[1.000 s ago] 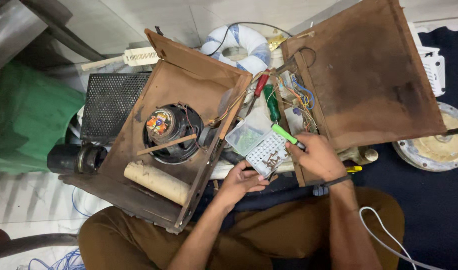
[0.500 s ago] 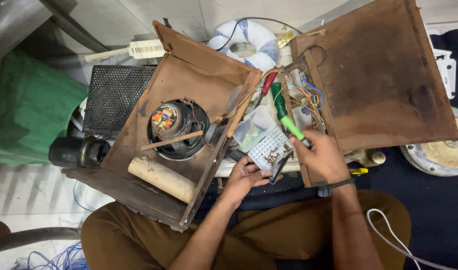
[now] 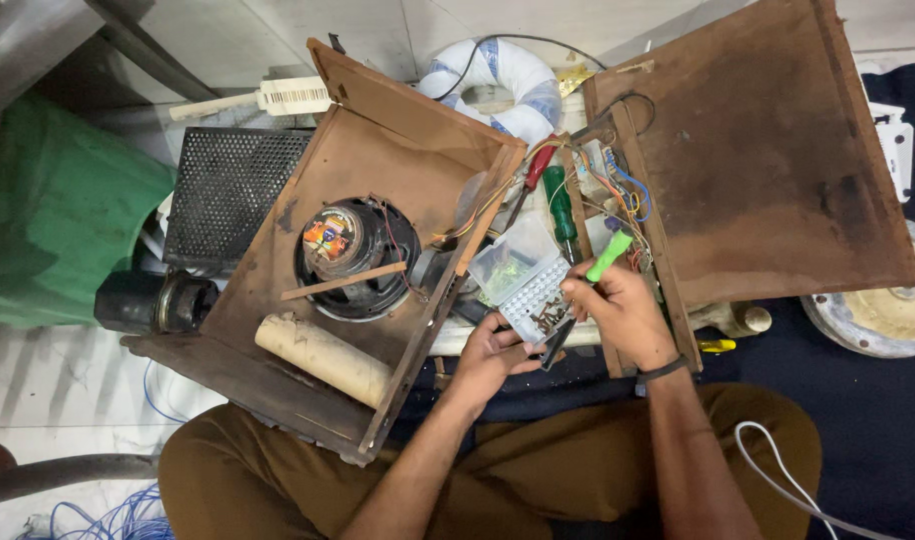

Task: The person uses a screwdriver to adjust components on a circuit board inside a wooden box. They then remove a speaker from the box and use the screwdriver to scrape or clean the speaker cone.

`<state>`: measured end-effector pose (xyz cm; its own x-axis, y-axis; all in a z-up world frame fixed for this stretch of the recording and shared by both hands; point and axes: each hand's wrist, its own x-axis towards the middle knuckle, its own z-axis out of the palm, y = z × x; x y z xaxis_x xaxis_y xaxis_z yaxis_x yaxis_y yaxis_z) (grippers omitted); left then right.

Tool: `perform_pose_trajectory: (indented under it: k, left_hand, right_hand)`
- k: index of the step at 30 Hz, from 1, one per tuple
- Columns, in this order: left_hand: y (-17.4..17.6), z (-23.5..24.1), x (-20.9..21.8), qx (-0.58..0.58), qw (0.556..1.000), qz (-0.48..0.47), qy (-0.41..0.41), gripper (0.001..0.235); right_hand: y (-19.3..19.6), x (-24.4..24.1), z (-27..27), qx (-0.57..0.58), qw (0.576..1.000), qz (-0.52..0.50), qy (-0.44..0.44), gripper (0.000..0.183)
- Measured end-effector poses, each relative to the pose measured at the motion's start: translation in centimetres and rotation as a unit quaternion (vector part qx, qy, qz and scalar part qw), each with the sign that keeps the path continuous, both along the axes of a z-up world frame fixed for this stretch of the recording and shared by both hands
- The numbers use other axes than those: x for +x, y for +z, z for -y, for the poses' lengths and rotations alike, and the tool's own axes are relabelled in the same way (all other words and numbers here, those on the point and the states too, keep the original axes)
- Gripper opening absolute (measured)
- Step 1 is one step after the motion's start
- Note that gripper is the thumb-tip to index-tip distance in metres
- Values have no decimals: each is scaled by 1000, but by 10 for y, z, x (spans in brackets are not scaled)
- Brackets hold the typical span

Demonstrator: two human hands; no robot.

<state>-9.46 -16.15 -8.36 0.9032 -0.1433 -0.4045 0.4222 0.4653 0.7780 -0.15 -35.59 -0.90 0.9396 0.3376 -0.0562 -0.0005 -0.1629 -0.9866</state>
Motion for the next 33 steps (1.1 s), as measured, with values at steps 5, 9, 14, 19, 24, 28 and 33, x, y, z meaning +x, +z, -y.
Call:
perform_pose_trajectory:
  k: [5,9,14,19,24,28,33]
  left_hand:
    - [-1,-1,1,-8,1000,9,3,40]
    - [0,-1,0,-4,1000,3,3,40]
    - [5,-1,0,-7,1000,0,3,41]
    - [9,-1,0,1,1000,0,1,42]
    - [10,-2,2,11,1000,-13,2,41]
    - [8,-1,1,4,1000,-6,2,41]
    - [5,-1,1,5,1000,-5,5,42]
  right_hand:
    - [-1,-1,-1,-57,998,-2,16,18]
    - [-1,-2,-3,-56,998,7,40,19]
    - [-4,-2,-6,-64,997,1,50,21]
    - [0,-3,-6,-74,996,17,50,21]
    - [7,-3,-2,-95,995,2,19,19]
    - [5,0,1,-69,997,2,21,20]
    - [-5,-1,-4,-34,998,0,62,19]
